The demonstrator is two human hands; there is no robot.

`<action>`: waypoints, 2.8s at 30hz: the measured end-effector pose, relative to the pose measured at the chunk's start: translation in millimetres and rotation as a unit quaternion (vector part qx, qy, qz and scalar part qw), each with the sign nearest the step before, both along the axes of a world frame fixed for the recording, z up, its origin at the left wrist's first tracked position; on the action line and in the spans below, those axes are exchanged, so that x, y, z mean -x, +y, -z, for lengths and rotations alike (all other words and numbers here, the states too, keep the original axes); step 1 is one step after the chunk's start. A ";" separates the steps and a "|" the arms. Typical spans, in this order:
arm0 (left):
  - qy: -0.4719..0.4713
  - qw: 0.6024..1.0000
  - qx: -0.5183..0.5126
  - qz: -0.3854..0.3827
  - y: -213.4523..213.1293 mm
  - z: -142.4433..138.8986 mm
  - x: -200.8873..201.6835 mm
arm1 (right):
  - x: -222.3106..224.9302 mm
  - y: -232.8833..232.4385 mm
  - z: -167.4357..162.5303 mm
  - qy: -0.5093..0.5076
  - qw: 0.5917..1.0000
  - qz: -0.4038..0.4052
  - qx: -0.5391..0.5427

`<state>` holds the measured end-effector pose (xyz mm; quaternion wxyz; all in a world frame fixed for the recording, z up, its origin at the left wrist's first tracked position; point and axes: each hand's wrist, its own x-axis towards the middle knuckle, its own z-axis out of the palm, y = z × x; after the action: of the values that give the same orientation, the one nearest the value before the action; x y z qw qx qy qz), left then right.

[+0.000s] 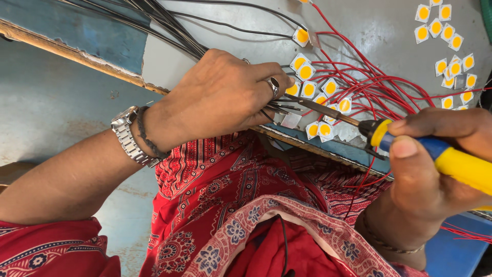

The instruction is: The person dips the stripped ends of black wires into a small container of flux paste, then uses a soldering iron to solder the wire ends onto the pads of LED COB chips on the workbench, attaching wires to the chips one at a time.

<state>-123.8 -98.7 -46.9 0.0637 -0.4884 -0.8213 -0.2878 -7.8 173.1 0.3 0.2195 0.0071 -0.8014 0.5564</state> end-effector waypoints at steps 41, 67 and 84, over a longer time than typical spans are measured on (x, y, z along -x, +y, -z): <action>-0.009 1.000 0.008 0.004 -0.4 -1.5 0.2 | -8.0 1.5 -2.5 0.021 1.000 0.007 -0.002; -0.071 0.969 -0.234 -0.033 -14.3 -20.2 -1.9 | 27.5 -43.6 51.4 0.060 0.957 -0.183 -0.219; -0.173 0.978 -0.077 0.087 -10.3 -11.3 1.6 | 29.5 -39.7 47.8 0.058 0.955 -0.187 -0.223</action>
<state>-125.4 -109.0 -35.6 -0.0667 -0.4941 -0.7498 -0.4350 -37.3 133.3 -47.4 0.1503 0.2383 -0.8752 0.3933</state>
